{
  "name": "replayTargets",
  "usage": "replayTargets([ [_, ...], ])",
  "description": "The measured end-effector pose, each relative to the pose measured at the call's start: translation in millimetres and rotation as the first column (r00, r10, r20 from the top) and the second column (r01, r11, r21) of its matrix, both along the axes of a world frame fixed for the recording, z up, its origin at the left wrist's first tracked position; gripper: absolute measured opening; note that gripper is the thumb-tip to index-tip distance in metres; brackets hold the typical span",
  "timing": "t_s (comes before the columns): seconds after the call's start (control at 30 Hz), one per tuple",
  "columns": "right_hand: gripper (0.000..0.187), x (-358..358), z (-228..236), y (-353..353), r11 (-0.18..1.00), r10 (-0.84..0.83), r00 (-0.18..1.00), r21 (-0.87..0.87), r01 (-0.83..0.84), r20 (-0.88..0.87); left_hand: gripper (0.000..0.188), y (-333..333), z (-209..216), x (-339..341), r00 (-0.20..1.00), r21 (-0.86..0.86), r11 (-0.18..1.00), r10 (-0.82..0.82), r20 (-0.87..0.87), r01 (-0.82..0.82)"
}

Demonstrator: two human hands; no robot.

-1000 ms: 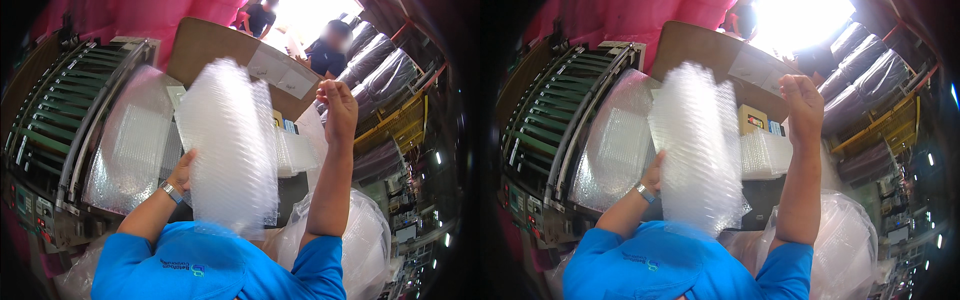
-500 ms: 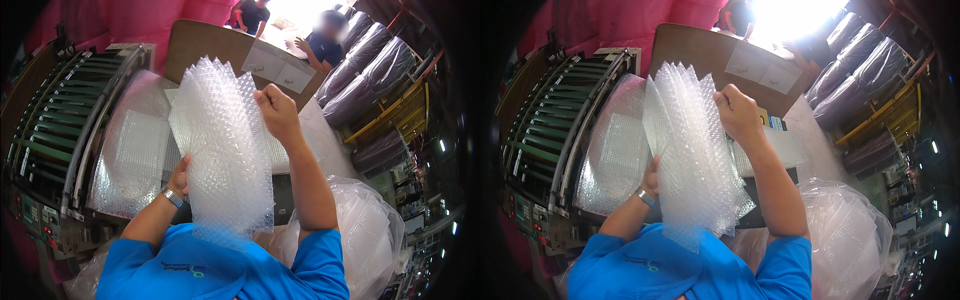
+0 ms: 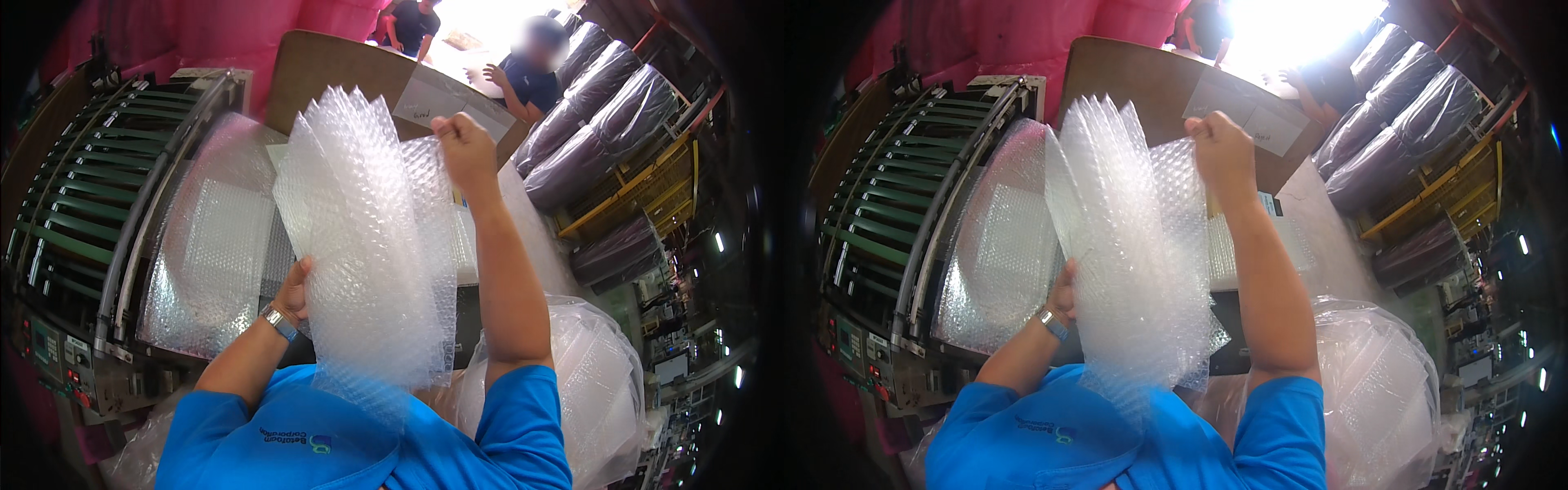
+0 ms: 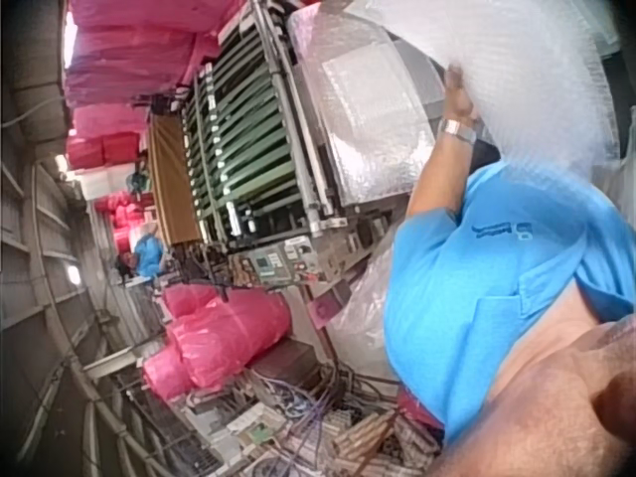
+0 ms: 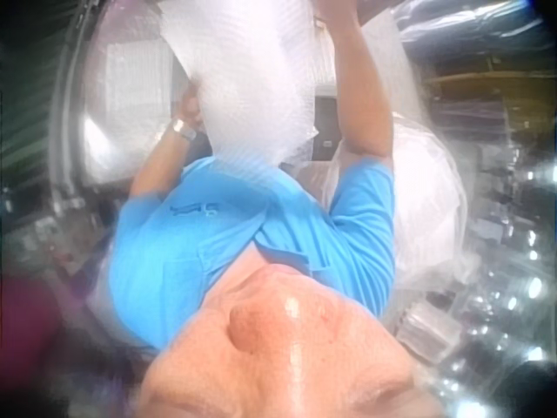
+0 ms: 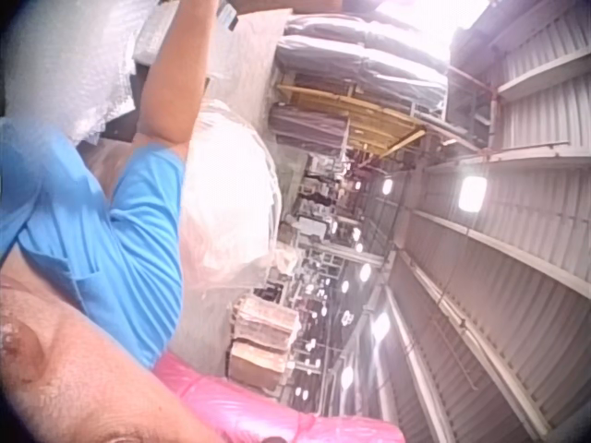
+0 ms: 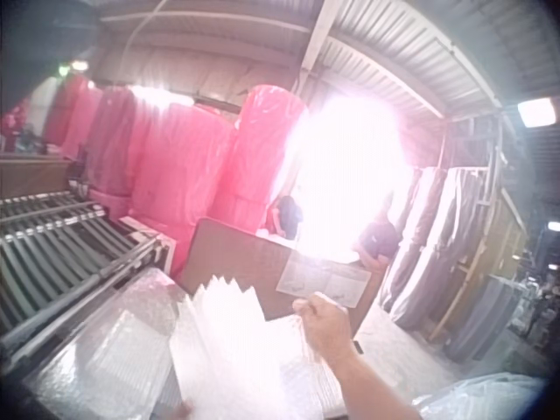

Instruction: The person repeatedly picks up sheets of bubble wrap from a large plastic bag and places them onto a conveyor belt. The person handles the bubble wrap by hand, separating sheets and stacking them on the belt in a repetitive loop.

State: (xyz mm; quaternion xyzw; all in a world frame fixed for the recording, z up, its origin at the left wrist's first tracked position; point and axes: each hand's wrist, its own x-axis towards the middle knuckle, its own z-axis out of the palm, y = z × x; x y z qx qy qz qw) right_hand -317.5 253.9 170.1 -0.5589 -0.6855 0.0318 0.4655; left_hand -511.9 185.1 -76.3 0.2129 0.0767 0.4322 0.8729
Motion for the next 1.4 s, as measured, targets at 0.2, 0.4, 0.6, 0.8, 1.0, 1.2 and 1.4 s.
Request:
replayTargets([
  [0.2,0.037,28,16,0,0.985,0.014,0.928,-0.156,-0.078,-0.371,0.086,3,-11,3,0.997,-0.058,0.998,-0.028,0.078,0.032],
  [0.4,0.040,-3,7,-21,0.896,0.214,0.964,-0.362,-0.259,-0.159,0.085,4,-8,2,0.991,-0.087,0.993,-0.068,0.116,0.078],
  [0.6,0.036,-11,11,-25,0.963,0.158,0.972,-0.245,-0.113,0.171,0.084,1,-6,4,0.996,-0.041,0.998,-0.047,0.070,0.050],
  [0.8,0.022,-16,11,-19,0.982,0.116,0.957,-0.177,-0.070,0.265,0.085,-1,-3,2,0.999,-0.011,1.000,-0.028,0.042,0.029],
  [1.0,0.026,0,33,-11,0.989,0.127,0.898,-0.016,-0.147,-0.421,0.086,0,-7,-1,0.998,-0.023,0.999,-0.025,0.056,0.027],
  [1.2,0.032,3,34,-17,0.990,0.117,0.969,-0.055,-0.132,-0.219,0.084,-5,-5,-3,0.996,-0.034,0.999,-0.032,0.079,0.035],
  [1.4,0.039,-6,22,-20,0.960,0.195,0.969,-0.232,-0.157,0.151,0.085,-7,-7,-1,0.999,-0.017,1.000,-0.008,0.053,0.009],
])
